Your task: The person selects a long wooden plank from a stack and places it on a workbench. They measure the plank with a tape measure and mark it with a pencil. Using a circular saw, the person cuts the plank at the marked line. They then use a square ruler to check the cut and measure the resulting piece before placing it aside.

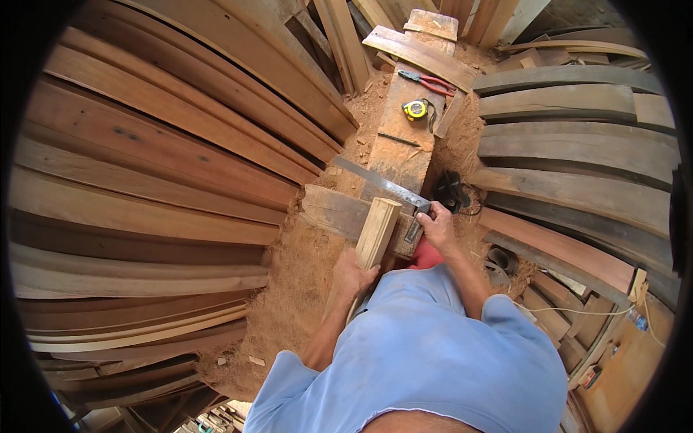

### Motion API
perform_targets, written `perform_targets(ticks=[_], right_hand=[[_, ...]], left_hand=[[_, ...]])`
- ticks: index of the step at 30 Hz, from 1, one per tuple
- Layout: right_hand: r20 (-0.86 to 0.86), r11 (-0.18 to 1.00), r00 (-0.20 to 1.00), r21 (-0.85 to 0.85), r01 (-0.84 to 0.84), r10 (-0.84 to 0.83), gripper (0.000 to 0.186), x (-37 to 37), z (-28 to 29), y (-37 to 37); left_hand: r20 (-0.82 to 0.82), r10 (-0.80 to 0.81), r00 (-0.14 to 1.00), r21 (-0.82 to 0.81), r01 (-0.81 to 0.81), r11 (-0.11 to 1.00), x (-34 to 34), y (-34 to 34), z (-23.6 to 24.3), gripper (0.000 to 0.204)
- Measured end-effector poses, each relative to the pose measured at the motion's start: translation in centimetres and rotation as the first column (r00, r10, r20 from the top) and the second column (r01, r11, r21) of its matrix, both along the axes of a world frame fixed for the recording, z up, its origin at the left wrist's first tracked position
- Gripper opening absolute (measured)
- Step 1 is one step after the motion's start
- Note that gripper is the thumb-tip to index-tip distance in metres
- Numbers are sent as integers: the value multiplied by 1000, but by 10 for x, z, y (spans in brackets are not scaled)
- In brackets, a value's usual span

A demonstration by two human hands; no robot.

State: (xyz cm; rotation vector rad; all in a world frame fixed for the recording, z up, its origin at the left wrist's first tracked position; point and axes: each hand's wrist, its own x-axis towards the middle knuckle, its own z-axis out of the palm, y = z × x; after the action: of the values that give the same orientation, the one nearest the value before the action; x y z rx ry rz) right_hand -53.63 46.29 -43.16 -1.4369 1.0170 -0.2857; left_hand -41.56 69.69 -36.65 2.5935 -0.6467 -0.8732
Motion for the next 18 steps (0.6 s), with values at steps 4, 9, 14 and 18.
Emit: perform_targets(ticks=[4,9,14,18], right_hand=[[-2,987,1000,160,15,-15,11,12,-24,16],[-15,969,1000,247,18,-15,9,20,-20,11],[-36,981,997,185,-57,64,13,22,-27,9],[-3,983,996,157,-91,93,17,23,-33,9]], left_hand=[[-56,110,992,-127,-116,985,-34,-2,-27,42],[-6,138,990,-26,-138,990,-40,-6,-28,45],[23,104,994,18,-104,994,-43,-5,-32,48],[22,115,993,52,-116,992,-41,-12,-27,48]])
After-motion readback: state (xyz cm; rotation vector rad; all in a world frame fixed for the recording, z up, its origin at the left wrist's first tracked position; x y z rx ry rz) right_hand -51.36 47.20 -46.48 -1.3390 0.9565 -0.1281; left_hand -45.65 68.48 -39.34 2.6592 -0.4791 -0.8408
